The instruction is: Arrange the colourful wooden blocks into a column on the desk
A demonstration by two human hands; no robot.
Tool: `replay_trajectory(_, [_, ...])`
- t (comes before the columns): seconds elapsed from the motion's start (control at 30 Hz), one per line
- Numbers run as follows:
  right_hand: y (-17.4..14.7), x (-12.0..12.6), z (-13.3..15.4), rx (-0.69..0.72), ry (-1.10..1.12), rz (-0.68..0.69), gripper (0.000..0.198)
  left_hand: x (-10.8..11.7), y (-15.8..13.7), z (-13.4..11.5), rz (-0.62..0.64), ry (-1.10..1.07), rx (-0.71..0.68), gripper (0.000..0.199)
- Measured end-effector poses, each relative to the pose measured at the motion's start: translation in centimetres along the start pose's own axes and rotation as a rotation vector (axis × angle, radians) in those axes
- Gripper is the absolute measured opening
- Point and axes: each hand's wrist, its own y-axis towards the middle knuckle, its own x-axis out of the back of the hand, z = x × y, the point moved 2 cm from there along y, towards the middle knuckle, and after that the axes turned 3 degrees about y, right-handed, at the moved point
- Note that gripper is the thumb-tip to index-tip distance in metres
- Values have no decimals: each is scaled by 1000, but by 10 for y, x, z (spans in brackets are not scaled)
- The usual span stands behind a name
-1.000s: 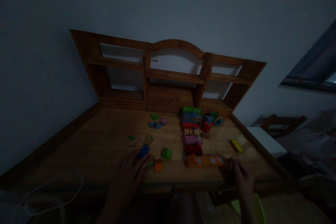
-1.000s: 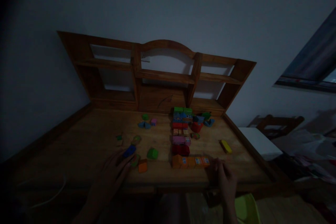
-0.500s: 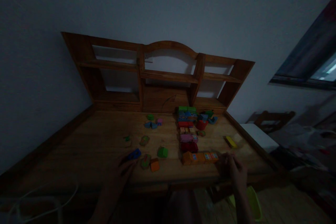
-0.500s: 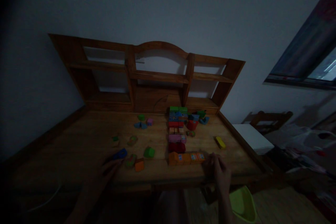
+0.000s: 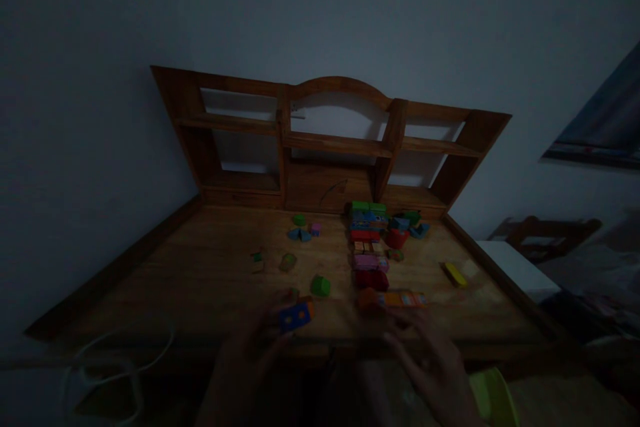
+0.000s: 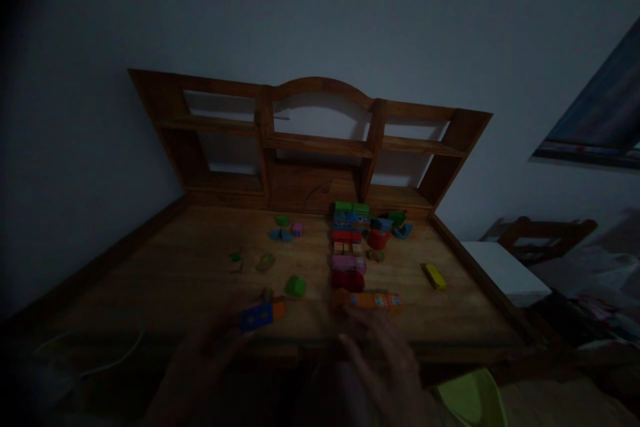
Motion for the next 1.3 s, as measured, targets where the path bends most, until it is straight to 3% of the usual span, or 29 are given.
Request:
replay_trajectory(0.1, [0, -21, 36, 156, -38, 262, 54, -27, -18, -36, 251, -170, -90, 48])
replay_trajectory(0.2, [4, -33, 47, 184, -34, 413, 56, -36, -24, -60, 253, -102, -202, 41])
replay_trajectory(0.3, [9, -36, 49, 127, 14, 493, 50, -34, -22, -69, 232, -60, -242, 37])
replay_trajectory(0.53, [7, -36, 46, 55, 59, 528, 55, -43, -25, -59, 301, -179, -136, 39])
replay_trajectory(0.7, [5, -40, 47, 61, 51, 528, 50, -47, -29, -55, 285, -13, -228, 46])
replay_trajectory(0.83, [13, -21, 43, 48, 6, 467, 38, -24, -12, -21, 66, 237, -304, 51])
replay_trajectory(0.93, [42, 24, 14, 91, -28, 268, 30, 5, 10, 26, -159, 421, -297, 46])
replay_trajectory(1.07, [111, 103, -69, 103, -162, -145, 34, 30, 25, 78, -319, 597, -219, 42])
replay_trajectory(1.13, [146, 127, -113, 16, -237, -169, 35, 31, 24, 90, -322, 684, -242, 41])
replay_trajectory(1.2, [172, 136, -144, -169, -325, -156, 25, 27, 21, 95, -315, 767, -286, 42])
replay_trajectory(1.3, [192, 128, -154, -283, -396, -168, 31, 23, 18, 103, -288, 858, -339, 44])
